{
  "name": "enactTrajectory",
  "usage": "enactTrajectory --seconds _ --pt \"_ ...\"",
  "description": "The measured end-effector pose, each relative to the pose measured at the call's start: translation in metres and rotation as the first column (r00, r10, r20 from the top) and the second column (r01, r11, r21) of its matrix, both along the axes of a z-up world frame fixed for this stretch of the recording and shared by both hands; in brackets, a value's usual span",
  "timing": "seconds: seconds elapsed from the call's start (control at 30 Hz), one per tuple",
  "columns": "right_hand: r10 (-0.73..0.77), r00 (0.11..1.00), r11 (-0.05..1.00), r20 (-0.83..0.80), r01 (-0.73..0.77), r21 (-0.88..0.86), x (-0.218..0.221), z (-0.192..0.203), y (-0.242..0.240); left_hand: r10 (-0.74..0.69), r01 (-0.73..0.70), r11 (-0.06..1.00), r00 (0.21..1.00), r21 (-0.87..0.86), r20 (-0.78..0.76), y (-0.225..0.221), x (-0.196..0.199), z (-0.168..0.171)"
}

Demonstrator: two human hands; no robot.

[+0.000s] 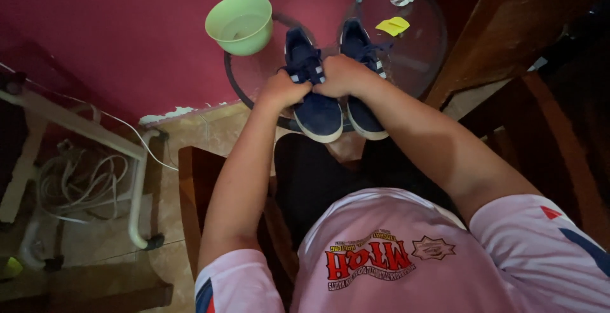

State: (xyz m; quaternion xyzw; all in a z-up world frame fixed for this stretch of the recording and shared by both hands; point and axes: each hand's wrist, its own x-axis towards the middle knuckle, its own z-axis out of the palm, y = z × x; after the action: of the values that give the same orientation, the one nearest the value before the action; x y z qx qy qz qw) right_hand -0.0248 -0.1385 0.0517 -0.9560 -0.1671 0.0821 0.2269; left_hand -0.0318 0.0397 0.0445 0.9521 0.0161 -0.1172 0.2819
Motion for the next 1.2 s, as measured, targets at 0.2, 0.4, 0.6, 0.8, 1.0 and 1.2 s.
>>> enactTrajectory --seconds 0.2,0.4,0.6,0.8,1.0,1.2 --pt "-0.064 0.998 0.998 0.01 0.064 -0.017 -0.008 0.006 0.006 -0.003 0.005 0.997 1.0 -0.081 0.021 -0.006 -0.03 0.027" --pt "-0.059 0.998 0.997 -0.038 0.06 0.037 -0.003 0.009 0.001 -0.022 0.016 0.993 0.998 -0.121 -0.052 -0.001 -0.002 0.011" --pt "-0.031 0.999 0.998 0.031 0.029 0.05 0.011 -0.012 -0.001 -0.031 0.017 0.945 0.999 -0.328 -0.036 0.011 -0.003 0.001" --pt "0.009 1.0 0.997 0.008 -0.01 0.075 -0.016 0.029 -0.012 -0.047 0.045 0.997 0.999 -0.066 -0.023 0.001 -0.026 0.035" --pt "-0.014 0.991 0.993 0.134 -0.002 0.115 0.011 -0.001 -0.006 -0.018 0.019 1.0 0.998 -0.02 0.063 0.0 0.001 0.006" --pt "-0.023 0.995 0.998 0.098 0.017 0.059 0.004 0.011 0.003 0.013 -0.007 0.995 0.998 -0.095 0.065 0.004 0.018 -0.015"
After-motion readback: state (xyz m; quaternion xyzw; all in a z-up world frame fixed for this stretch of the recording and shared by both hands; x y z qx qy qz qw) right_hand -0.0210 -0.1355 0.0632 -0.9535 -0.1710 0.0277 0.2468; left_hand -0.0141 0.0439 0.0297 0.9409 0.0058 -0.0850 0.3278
